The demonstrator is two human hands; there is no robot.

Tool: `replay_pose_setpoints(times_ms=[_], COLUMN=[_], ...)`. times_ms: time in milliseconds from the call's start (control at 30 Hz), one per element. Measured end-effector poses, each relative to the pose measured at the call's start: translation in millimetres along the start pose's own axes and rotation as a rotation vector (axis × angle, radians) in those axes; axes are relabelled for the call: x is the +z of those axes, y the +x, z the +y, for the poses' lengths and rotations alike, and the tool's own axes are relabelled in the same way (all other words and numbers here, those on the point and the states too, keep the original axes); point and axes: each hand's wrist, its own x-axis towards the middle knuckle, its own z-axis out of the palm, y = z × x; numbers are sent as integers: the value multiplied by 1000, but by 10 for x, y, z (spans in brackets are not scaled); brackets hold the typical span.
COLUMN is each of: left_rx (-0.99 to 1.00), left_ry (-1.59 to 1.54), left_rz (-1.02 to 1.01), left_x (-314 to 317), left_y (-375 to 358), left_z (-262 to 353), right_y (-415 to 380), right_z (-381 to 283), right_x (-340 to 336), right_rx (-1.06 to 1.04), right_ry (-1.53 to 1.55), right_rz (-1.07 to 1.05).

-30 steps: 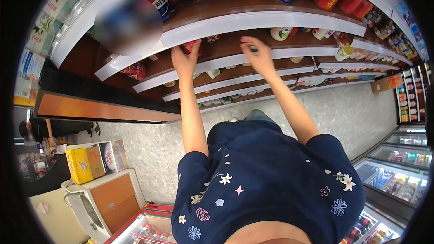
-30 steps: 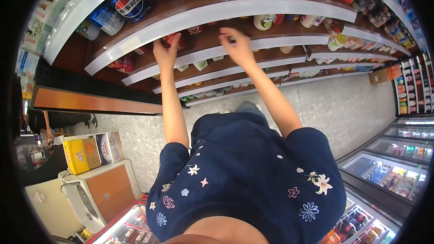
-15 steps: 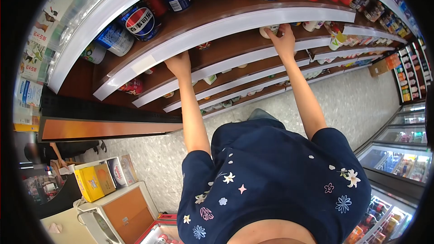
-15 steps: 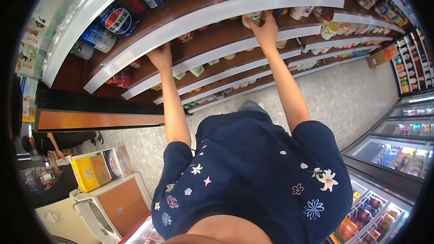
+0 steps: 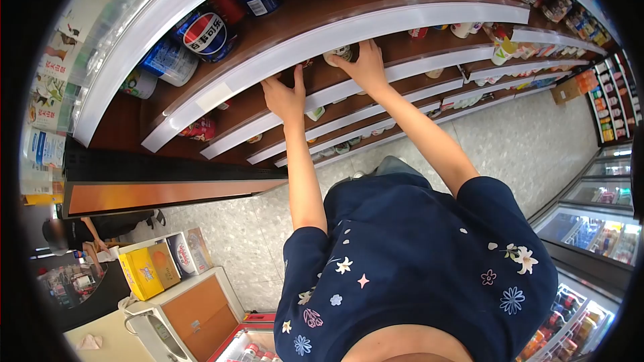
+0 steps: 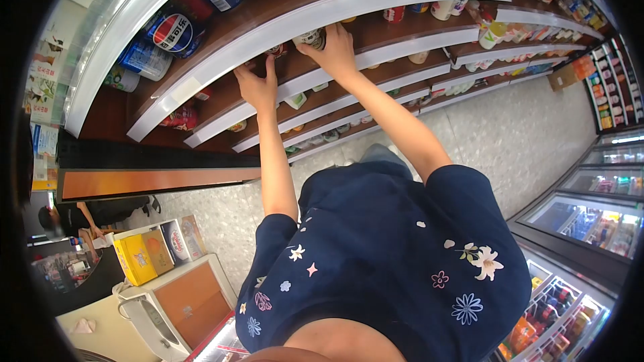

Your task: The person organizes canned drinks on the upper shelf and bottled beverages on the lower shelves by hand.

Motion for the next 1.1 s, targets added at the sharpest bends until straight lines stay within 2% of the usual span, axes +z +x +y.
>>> replay_pose_setpoints(times_ms=[100,133,200,233,267,333,367,400,500,533,600,667,700,733,800,867,933,1000,1100], left_rx=[30,30,50,59,-17,107,169,128,175,137,60,51,48,73,125,98,-168,188,-19], left_ry=[-32,-149,-151,-150,-206,-121,-77,-78,113,106,88,67,58,72,105,22,-139,-413,-270], left_rz=[-13,24,91,124,104,101,99,4,1,28,81,73,73,-7,-170,-460,-1318,-1647,-1828], left_x=[-33,-90,-90,-96,-116,-66,-32,0,57,104,212,328,396,468,605,786,987,1406,1392], left_y=[-44,-58,-196,-281,-383,-549,-620,-678,-732,-768,-899,-1091,-1196,-1330,-1679,-2117,-2437,-3220,-3421], left_z=[-18,76,94,111,180,211,214,233,403,482,647,919,1072,1212,1501,1728,1963,1731,2212], right_y=[-212,-317,-583,-746,-922,-1303,-1464,-1637,-2388,-2595,-2927,-3280,-3524,-3530,-3922,-4246,-4413,-4929,-5059], right_z=[-152,-131,53,172,329,757,961,1187,2093,2323,2609,2925,3190,3235,3492,3730,3814,4233,4264], right_x=[-226,-318,-552,-652,-739,-871,-950,-1034,-1213,-1327,-1650,-2010,-2225,-2426,-2853,-3245,-3628,-3937,-4324], right_rx=[-123,-171,-267,-220,-174,-82,78,241,358,408,494,694,719,719,947,1057,1247,1133,1552], right_ry=[-44,-42,-35,-29,-22,-28,-8,12,-113,-156,-185,-352,-379,-443,-308,-256,-156,-183,-138], right_rz=[207,148,26,-78,-182,-380,-548,-716,-918,-994,-997,-1024,-1030,-1149,-882,-746,-629,-706,-611])
